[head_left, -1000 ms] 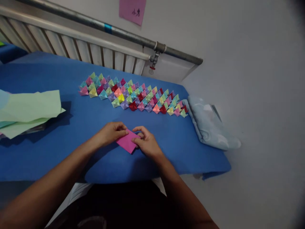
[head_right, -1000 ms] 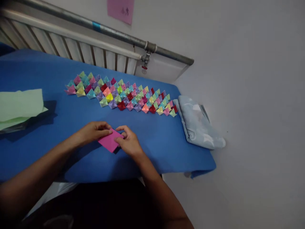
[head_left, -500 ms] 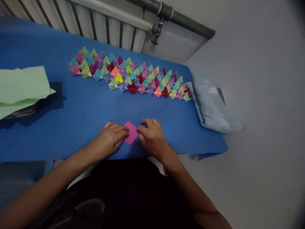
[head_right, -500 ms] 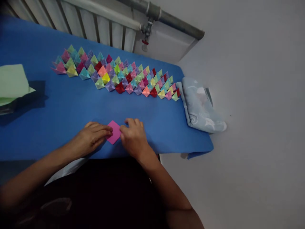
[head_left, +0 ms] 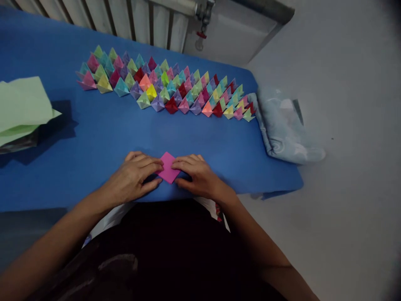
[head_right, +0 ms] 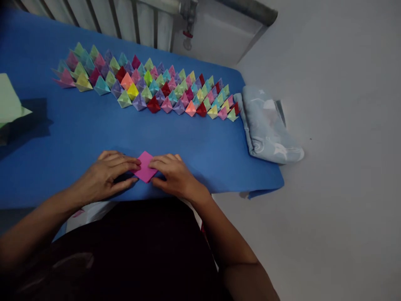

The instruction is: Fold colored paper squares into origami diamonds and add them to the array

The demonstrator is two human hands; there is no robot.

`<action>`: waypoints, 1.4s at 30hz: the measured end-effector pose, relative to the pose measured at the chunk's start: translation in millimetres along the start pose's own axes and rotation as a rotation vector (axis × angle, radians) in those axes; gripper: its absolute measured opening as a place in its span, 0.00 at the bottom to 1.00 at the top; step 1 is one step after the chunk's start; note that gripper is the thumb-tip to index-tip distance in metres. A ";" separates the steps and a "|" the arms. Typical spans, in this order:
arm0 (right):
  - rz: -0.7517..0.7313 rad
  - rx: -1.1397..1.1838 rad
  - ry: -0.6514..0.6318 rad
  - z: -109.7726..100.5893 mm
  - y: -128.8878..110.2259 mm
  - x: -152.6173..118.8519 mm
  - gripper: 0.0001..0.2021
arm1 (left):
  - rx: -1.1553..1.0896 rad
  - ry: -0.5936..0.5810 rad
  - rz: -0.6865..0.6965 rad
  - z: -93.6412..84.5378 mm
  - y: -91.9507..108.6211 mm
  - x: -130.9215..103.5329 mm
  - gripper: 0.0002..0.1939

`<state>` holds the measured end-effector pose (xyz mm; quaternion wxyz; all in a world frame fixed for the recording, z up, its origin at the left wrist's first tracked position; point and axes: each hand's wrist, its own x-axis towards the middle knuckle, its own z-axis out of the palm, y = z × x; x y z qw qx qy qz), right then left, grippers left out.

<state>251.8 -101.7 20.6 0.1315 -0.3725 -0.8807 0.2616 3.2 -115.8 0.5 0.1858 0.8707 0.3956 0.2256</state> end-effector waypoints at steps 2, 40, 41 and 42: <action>-0.018 0.033 0.015 1.1 4.3 0.9 0.14 | -0.012 -0.002 0.003 -0.3 -2.2 0.3 0.14; 0.330 0.052 0.278 15.8 -2.8 18.5 0.08 | 0.202 0.201 -0.208 16.0 2.8 3.7 0.12; 0.332 0.048 0.284 15.8 -1.6 17.9 0.08 | 0.208 0.197 -0.208 15.5 2.3 3.5 0.12; 0.336 0.042 0.291 15.6 -0.1 16.9 0.07 | 0.213 0.190 -0.205 14.9 1.6 3.4 0.12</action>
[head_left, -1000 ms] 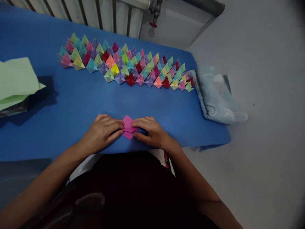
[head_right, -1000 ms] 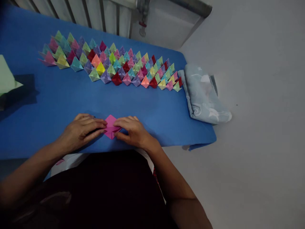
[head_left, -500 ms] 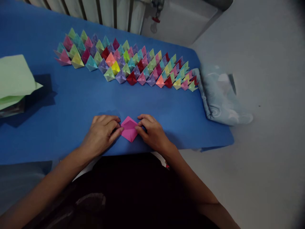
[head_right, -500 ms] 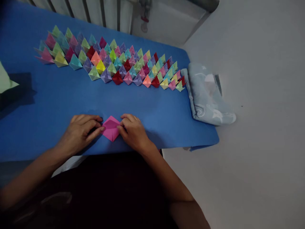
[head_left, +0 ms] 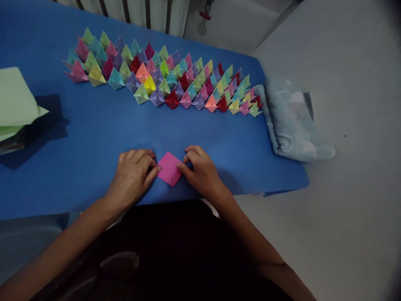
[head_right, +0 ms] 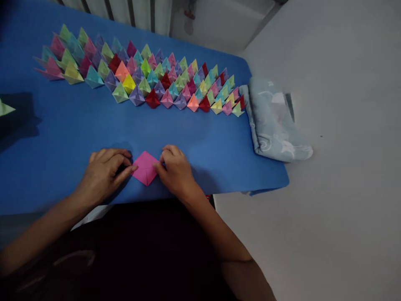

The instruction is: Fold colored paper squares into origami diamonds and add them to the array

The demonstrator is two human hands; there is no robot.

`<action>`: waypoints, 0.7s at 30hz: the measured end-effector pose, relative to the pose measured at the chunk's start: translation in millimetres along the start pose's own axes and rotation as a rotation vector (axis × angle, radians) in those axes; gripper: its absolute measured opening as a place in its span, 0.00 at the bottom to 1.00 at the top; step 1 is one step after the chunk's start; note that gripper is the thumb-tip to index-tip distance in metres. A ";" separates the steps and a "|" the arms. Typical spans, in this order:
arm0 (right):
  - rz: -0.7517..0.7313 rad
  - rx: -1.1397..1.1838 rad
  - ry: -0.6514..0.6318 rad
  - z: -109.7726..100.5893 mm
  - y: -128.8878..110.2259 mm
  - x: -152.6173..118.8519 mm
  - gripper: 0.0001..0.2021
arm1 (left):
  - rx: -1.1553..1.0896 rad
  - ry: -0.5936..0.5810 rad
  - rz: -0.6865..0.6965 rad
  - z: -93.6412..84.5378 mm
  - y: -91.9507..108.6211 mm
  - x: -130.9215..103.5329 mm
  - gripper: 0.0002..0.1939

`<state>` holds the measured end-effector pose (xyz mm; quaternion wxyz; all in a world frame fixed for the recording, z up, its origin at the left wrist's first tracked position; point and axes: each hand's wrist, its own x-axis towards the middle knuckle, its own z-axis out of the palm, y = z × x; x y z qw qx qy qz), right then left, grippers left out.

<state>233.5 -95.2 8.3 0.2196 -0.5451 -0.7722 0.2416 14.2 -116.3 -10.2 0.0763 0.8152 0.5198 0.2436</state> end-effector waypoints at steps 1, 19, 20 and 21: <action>0.004 -0.007 0.012 -0.5 2.1 -0.4 0.07 | 0.007 -0.006 0.010 -0.5 -1.2 0.4 0.11; -0.008 -0.065 0.044 -2.4 10.9 -2.8 0.01 | -0.061 -0.055 0.510 -13.1 -16.0 11.5 0.12; -0.006 -0.063 0.041 -2.7 10.8 -2.6 0.01 | -0.049 -0.040 0.520 -12.6 -16.1 12.1 0.12; -0.006 -0.062 0.039 -3.0 10.8 -2.4 0.01 | -0.037 -0.024 0.531 -12.2 -16.0 12.6 0.11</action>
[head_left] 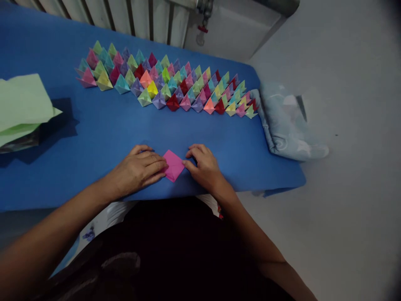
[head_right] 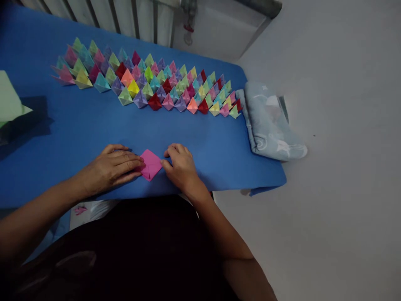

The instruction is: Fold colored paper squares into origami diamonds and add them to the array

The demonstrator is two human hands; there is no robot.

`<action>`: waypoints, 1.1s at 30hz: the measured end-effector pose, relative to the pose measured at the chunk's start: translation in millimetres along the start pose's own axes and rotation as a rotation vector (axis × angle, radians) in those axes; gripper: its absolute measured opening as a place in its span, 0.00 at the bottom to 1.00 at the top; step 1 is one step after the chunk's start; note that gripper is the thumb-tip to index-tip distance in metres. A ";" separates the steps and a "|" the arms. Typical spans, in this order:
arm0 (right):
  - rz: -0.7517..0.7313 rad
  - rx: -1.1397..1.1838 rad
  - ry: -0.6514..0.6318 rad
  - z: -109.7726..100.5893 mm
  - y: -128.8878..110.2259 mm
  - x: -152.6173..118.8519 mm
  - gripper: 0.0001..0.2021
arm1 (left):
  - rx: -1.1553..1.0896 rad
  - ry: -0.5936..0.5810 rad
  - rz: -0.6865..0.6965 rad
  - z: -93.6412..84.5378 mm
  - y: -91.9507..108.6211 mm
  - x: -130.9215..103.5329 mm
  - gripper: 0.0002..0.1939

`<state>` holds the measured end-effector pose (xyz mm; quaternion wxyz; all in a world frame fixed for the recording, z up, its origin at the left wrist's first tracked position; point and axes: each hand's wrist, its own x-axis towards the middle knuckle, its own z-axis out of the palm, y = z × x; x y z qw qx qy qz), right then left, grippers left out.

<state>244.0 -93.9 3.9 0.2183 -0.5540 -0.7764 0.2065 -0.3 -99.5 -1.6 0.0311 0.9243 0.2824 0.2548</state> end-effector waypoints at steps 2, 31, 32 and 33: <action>-0.001 0.005 -0.007 -0.4 0.4 0.7 0.02 | 0.028 0.021 0.024 0.4 0.0 0.8 0.10; -0.132 0.019 -0.153 11.5 -23.7 0.8 0.06 | 0.001 -0.007 -0.298 1.6 11.4 -3.5 0.12; -0.122 0.024 -0.145 12.1 -24.1 1.1 0.05 | 0.004 -0.007 -0.306 1.9 11.1 -3.7 0.12; -0.111 0.032 -0.133 12.8 -24.5 1.4 0.04 | 0.004 -0.007 -0.315 2.3 10.8 -4.0 0.12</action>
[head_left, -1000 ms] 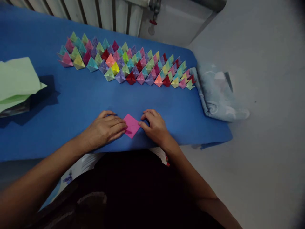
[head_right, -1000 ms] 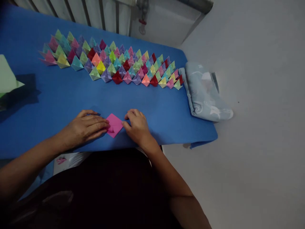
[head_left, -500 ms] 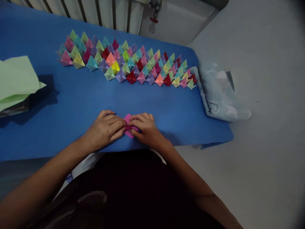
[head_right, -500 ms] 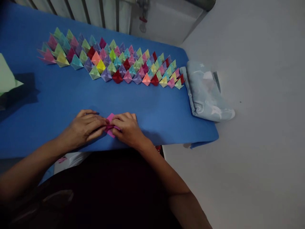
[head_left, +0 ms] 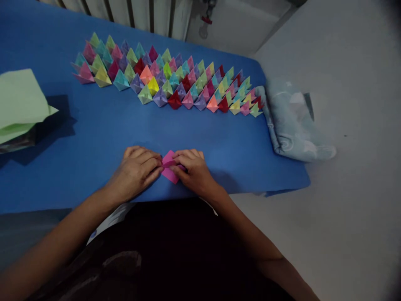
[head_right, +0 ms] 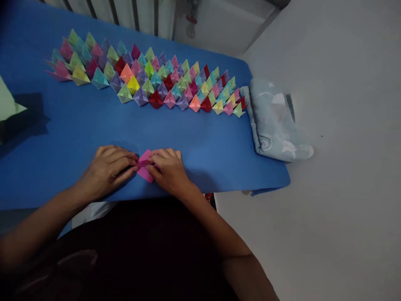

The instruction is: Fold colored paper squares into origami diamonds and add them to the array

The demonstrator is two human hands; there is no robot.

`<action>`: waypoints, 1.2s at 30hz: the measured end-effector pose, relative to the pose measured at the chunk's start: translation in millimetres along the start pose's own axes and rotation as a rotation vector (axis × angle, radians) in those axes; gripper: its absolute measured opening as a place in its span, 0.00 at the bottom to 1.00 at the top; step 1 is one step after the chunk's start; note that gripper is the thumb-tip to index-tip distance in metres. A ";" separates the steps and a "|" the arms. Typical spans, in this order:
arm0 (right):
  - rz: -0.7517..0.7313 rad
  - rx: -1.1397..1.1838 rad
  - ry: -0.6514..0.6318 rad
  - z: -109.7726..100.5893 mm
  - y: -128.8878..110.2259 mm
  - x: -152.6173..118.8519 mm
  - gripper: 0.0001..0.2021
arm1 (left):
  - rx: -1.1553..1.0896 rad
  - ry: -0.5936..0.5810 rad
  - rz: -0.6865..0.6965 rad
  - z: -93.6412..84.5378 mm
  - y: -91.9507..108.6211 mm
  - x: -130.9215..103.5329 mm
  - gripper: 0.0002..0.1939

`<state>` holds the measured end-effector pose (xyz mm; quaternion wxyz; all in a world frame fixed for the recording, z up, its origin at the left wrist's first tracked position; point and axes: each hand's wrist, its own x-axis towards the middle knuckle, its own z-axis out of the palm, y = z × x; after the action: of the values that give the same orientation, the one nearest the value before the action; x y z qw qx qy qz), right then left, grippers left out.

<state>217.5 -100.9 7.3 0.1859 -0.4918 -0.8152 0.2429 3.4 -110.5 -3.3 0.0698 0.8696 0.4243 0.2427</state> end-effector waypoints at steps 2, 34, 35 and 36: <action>0.021 0.018 0.021 1.3 -0.6 1.0 0.04 | -0.004 -0.001 -0.018 0.9 -0.9 -0.6 0.12; 0.126 -0.018 0.032 4.9 -11.4 5.9 0.09 | -0.019 0.040 -0.145 8.7 4.0 -4.0 0.14; 0.124 -0.023 0.031 5.3 -11.5 5.5 0.10 | 0.001 0.049 -0.128 8.6 5.0 -5.3 0.14; 0.124 -0.028 0.031 5.7 -11.5 4.9 0.11 | 0.029 0.051 -0.113 8.3 6.2 -6.8 0.14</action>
<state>204.1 -102.4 9.7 0.1763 -0.5477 -0.7835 0.2346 8.2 -119.0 -10.9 0.0601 0.8387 0.4777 0.2543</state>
